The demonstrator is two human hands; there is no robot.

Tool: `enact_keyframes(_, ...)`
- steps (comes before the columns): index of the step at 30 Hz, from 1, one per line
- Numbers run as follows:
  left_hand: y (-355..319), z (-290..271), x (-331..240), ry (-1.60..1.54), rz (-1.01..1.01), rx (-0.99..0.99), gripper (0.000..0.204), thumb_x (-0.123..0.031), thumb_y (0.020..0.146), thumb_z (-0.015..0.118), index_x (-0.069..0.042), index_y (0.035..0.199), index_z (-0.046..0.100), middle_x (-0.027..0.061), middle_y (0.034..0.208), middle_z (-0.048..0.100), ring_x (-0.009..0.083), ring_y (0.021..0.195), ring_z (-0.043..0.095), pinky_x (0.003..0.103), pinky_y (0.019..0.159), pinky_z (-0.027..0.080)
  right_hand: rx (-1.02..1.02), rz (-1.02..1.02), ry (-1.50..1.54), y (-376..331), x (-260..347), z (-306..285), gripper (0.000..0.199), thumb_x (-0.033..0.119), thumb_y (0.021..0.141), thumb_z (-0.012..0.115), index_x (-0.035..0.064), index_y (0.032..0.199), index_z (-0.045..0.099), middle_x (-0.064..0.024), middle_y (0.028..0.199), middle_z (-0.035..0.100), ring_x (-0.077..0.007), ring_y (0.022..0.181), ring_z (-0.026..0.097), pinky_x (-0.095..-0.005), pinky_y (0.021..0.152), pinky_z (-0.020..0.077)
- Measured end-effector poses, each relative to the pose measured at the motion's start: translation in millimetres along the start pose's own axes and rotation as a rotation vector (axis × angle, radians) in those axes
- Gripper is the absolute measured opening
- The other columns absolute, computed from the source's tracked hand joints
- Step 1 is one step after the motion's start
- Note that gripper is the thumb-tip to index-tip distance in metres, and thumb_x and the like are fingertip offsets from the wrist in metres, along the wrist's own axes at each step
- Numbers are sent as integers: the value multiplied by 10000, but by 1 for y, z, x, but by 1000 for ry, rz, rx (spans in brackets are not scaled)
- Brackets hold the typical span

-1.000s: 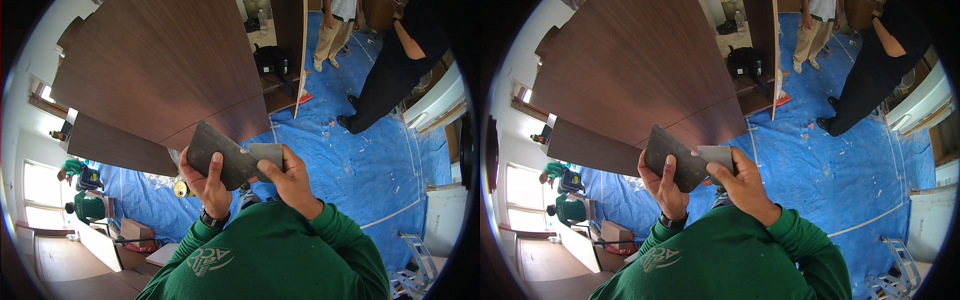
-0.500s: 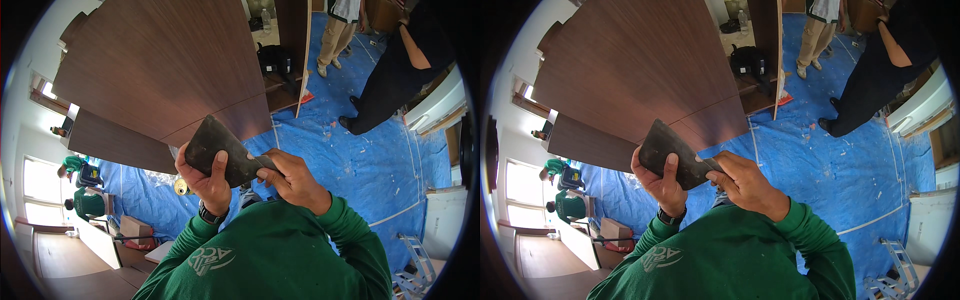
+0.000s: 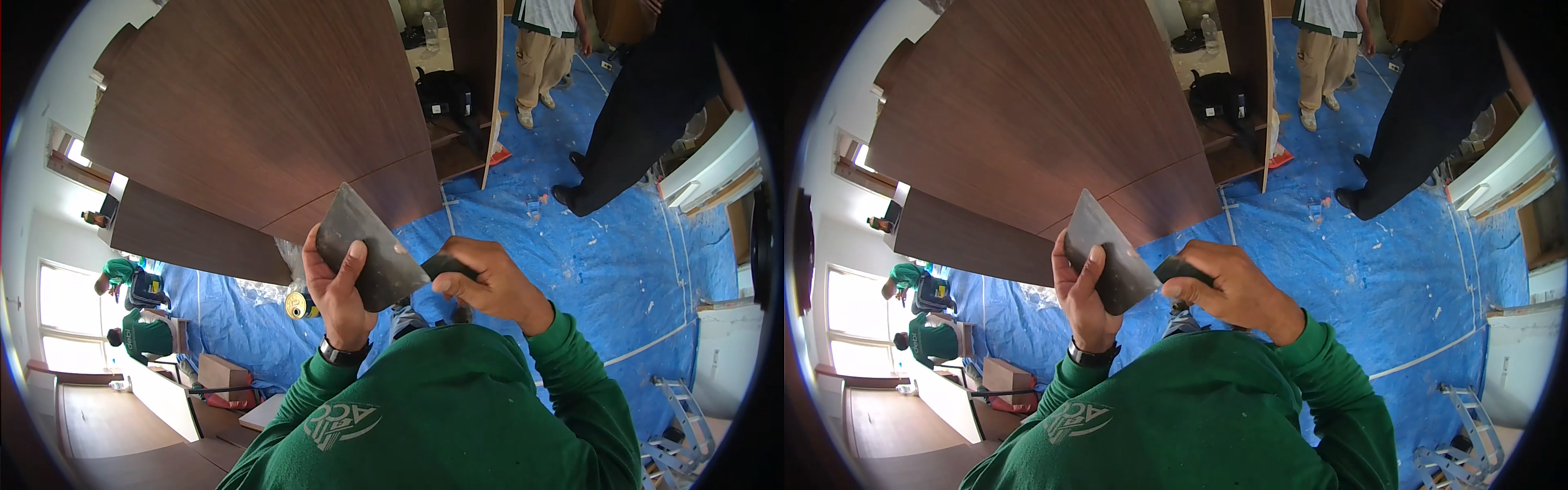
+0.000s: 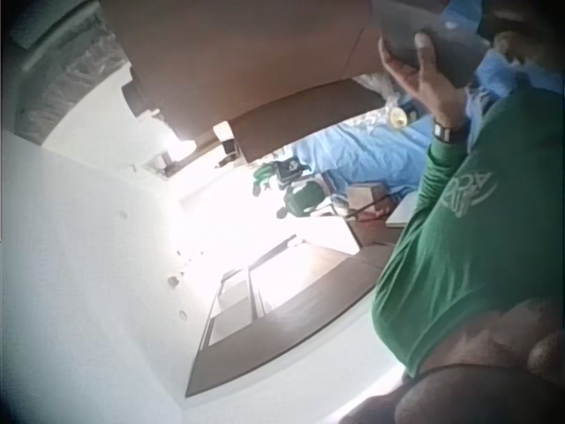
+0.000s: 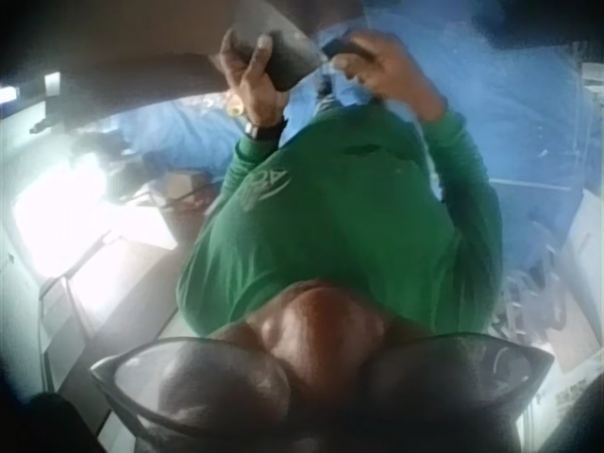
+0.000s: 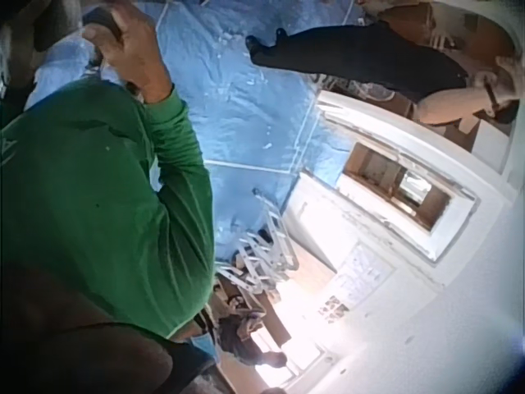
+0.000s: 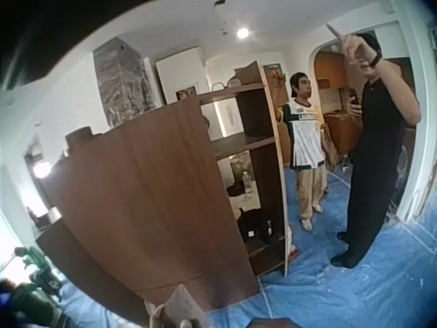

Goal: The person applies putty to a scraper and then spreads the putty onto the edges of a wooden cabinet panel.

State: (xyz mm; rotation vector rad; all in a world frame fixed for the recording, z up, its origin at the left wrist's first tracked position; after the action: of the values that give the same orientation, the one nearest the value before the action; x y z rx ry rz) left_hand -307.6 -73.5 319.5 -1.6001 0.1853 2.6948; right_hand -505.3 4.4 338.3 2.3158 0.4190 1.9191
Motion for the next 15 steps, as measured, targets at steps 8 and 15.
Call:
enact_keyframes(8,3,-14,14,-75,-205,-3,437,30,961,662,-71,1362,518,104,1134,684,219,968,716,378,836,630,-112,41,225,-5,-9,-3,173,131,962,739,-39,952,705,-87,835,662,-124,674,645,-289,591,492)
enact_keyframes(15,-6,7,11,-22,-207,40,462,39,937,702,-45,1348,509,99,1141,675,183,954,707,334,831,620,-41,-133,8,-1,-1,14,108,74,909,752,-19,959,733,-108,862,695,-211,770,681,-350,667,520)
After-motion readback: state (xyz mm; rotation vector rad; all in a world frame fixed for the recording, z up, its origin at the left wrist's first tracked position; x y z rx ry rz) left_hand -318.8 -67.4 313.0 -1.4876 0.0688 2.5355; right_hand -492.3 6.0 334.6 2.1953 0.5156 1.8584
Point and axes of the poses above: each hand's wrist, its own y-axis towards the middle knuckle, its own z-axis out of the palm, x = y × z, the point moved 7 cm from there along y, towards the middle knuckle
